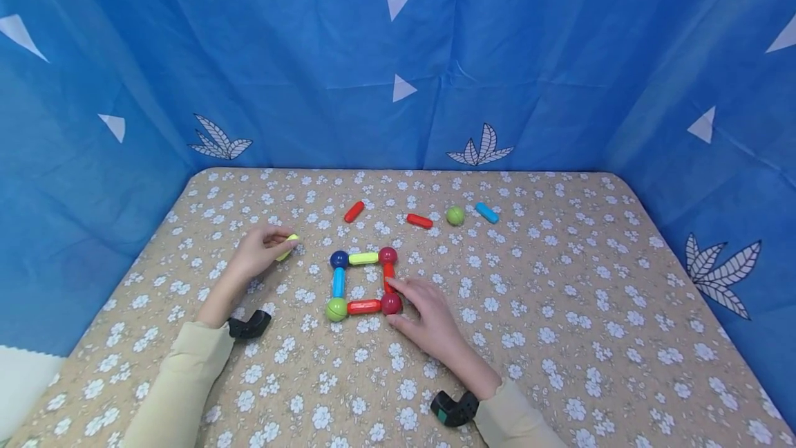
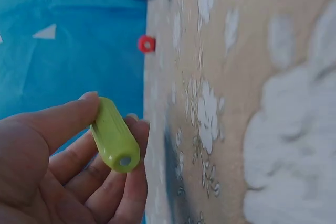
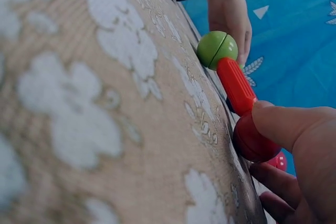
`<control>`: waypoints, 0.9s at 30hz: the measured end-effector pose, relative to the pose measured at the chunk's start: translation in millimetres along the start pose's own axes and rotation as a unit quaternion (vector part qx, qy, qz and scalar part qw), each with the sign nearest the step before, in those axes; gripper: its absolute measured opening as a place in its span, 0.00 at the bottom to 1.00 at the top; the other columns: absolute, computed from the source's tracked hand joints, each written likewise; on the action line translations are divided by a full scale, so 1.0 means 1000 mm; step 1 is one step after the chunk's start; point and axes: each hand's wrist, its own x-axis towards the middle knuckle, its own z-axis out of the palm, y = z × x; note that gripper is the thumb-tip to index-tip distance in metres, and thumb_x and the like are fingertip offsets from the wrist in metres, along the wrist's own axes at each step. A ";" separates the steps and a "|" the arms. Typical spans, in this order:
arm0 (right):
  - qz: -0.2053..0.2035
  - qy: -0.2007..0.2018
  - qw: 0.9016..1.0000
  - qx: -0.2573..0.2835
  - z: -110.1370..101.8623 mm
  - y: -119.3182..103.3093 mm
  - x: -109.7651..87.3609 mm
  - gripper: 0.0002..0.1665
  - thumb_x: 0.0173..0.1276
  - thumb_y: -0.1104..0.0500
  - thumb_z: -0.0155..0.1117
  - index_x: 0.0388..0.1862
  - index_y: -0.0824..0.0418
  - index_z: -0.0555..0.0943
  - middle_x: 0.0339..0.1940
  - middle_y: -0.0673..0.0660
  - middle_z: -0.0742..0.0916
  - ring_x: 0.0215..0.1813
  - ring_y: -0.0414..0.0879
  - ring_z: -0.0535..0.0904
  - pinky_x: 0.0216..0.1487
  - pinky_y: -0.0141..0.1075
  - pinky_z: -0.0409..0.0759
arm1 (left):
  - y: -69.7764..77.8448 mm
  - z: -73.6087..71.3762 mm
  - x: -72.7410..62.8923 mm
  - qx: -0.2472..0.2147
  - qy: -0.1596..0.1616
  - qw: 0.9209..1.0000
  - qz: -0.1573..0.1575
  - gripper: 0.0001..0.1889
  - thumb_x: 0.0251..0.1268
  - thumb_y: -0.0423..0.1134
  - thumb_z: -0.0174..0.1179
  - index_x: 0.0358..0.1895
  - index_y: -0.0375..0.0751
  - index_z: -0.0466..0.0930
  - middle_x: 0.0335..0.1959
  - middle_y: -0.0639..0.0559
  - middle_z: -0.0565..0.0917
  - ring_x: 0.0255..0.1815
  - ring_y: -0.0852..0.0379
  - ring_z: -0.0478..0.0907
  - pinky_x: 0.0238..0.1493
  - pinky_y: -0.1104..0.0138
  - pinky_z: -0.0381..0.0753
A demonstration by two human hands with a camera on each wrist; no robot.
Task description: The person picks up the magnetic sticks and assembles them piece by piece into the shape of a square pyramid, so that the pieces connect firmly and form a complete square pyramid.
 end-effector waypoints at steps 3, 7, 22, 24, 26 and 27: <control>-0.003 -0.007 1.000 0.000 0.000 0.000 0.000 0.29 0.58 0.55 0.71 0.60 0.48 0.77 0.61 0.57 0.77 0.65 0.57 0.64 0.61 0.61 0.55 | 0.005 0.000 -0.010 -0.039 -0.019 0.999 -0.020 0.16 0.66 0.40 0.58 0.50 0.30 0.77 0.42 0.40 0.80 0.41 0.47 0.78 0.39 0.59 0.77; 0.002 -0.009 1.000 0.005 0.000 0.000 0.001 0.25 0.59 0.57 0.69 0.57 0.49 0.79 0.60 0.56 0.77 0.66 0.56 0.64 0.62 0.61 0.54 | 0.011 0.003 -0.024 -0.171 -0.055 0.982 -0.062 0.18 0.69 0.38 0.55 0.54 0.27 0.73 0.45 0.38 0.79 0.40 0.52 0.78 0.38 0.65 0.78; -0.006 -0.006 1.000 0.013 0.001 0.001 0.002 0.25 0.59 0.58 0.70 0.56 0.49 0.79 0.58 0.55 0.78 0.65 0.55 0.65 0.62 0.59 0.57 | 0.038 0.045 -0.060 -0.396 -0.140 0.907 -0.030 0.20 0.68 0.35 0.54 0.60 0.28 0.69 0.53 0.36 0.75 0.49 0.49 0.77 0.47 0.60 0.77; -0.007 -0.007 1.000 0.014 0.001 0.001 0.002 0.25 0.59 0.58 0.69 0.57 0.49 0.79 0.58 0.55 0.78 0.65 0.55 0.65 0.61 0.59 0.57 | 0.036 0.049 -0.060 -0.408 -0.135 0.903 -0.022 0.19 0.68 0.34 0.54 0.59 0.28 0.69 0.53 0.38 0.75 0.49 0.51 0.77 0.48 0.59 0.77; -0.007 -0.008 1.000 0.015 0.001 0.001 0.002 0.24 0.59 0.58 0.69 0.57 0.49 0.79 0.58 0.55 0.78 0.65 0.55 0.65 0.62 0.60 0.56 | 0.035 0.053 -0.060 -0.421 -0.130 0.897 -0.016 0.18 0.68 0.34 0.54 0.58 0.29 0.70 0.53 0.37 0.75 0.48 0.51 0.77 0.49 0.59 0.76; -0.007 -0.009 1.000 0.015 0.000 0.001 0.002 0.24 0.60 0.58 0.69 0.57 0.49 0.79 0.58 0.55 0.78 0.65 0.56 0.64 0.62 0.60 0.56 | 0.035 0.054 -0.060 -0.427 -0.127 0.895 -0.013 0.18 0.67 0.33 0.55 0.58 0.29 0.71 0.53 0.35 0.75 0.49 0.49 0.77 0.49 0.58 0.76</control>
